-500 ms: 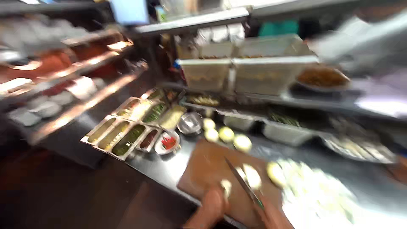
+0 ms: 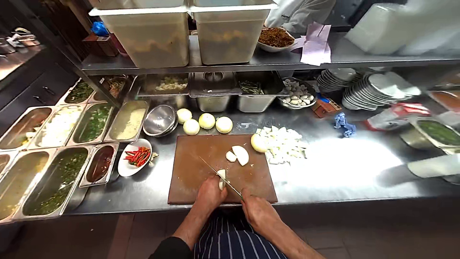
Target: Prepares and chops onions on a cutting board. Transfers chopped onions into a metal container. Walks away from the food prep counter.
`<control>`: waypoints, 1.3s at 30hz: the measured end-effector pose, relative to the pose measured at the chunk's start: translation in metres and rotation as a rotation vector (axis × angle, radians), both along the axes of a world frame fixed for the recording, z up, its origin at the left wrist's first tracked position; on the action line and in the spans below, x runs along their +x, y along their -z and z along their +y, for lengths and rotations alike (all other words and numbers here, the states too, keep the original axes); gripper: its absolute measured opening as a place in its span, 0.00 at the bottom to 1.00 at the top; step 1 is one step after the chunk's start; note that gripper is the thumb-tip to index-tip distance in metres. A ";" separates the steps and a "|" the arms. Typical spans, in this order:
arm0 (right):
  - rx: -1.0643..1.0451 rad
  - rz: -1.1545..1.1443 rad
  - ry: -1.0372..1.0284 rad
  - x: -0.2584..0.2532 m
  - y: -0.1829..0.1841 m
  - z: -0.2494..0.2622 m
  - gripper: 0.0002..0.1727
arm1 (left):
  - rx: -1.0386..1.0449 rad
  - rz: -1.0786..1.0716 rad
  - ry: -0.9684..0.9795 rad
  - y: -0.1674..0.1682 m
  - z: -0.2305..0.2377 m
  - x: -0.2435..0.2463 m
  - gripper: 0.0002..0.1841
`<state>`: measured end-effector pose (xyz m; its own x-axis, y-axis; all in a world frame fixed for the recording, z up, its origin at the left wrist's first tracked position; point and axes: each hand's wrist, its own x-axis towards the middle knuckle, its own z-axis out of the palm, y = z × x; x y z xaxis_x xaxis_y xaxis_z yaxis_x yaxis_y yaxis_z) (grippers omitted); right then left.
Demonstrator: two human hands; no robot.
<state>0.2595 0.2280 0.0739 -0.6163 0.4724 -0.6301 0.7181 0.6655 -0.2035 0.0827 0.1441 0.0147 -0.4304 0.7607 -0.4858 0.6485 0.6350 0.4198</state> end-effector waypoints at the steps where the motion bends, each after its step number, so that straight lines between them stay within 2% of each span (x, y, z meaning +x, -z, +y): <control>1: -0.010 -0.023 -0.005 -0.003 -0.005 0.001 0.20 | -0.012 -0.007 -0.002 -0.002 0.003 -0.001 0.27; 4: -0.038 -0.072 -0.014 -0.011 -0.014 0.005 0.20 | -0.022 -0.029 -0.011 -0.004 0.007 0.000 0.28; 9: -0.039 0.085 0.014 -0.023 0.053 0.018 0.19 | -0.031 -0.022 0.006 -0.003 0.007 -0.002 0.26; 12: -0.139 0.206 -0.012 -0.017 0.064 0.035 0.21 | -0.034 -0.044 0.017 -0.006 -0.006 -0.012 0.22; 15: -0.150 0.262 -0.075 -0.005 0.047 0.046 0.20 | 0.012 -0.008 0.018 -0.006 -0.011 -0.021 0.19; 20: -0.151 -0.038 -0.142 -0.014 -0.027 0.040 0.22 | 0.031 0.020 -0.003 -0.006 -0.006 -0.019 0.17; 22: -0.153 -0.067 -0.142 -0.019 -0.018 0.042 0.21 | 0.054 0.022 -0.015 -0.002 -0.006 -0.018 0.17; 25: -0.135 0.077 -0.129 -0.020 0.044 0.043 0.20 | 0.087 0.021 -0.059 0.007 -0.012 -0.016 0.19; 27: -0.165 0.172 -0.124 -0.020 0.061 0.049 0.21 | 0.073 0.008 -0.106 0.006 -0.021 -0.013 0.22; 29: -0.195 0.234 -0.120 -0.014 0.059 0.053 0.21 | 0.058 0.008 -0.139 0.006 -0.031 -0.006 0.25; 31: -0.185 0.226 -0.144 -0.011 0.038 0.052 0.20 | 0.046 0.011 -0.162 0.006 -0.029 0.001 0.27; 35: -0.160 -0.025 -0.182 -0.019 -0.022 0.037 0.21 | 0.017 0.043 -0.199 0.007 -0.010 0.013 0.27; 37: -0.163 -0.069 -0.165 -0.023 -0.020 0.037 0.21 | 0.026 0.064 -0.218 0.012 -0.005 0.015 0.26; 39: -0.157 -0.007 -0.144 -0.023 0.018 0.033 0.20 | 0.048 0.086 -0.239 0.019 -0.009 0.017 0.27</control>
<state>0.2364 0.2608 0.0561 -0.6660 0.2759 -0.6931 0.6197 0.7218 -0.3081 0.0999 0.1352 -0.0046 -0.6387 0.6538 -0.4057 0.5169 0.7552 0.4032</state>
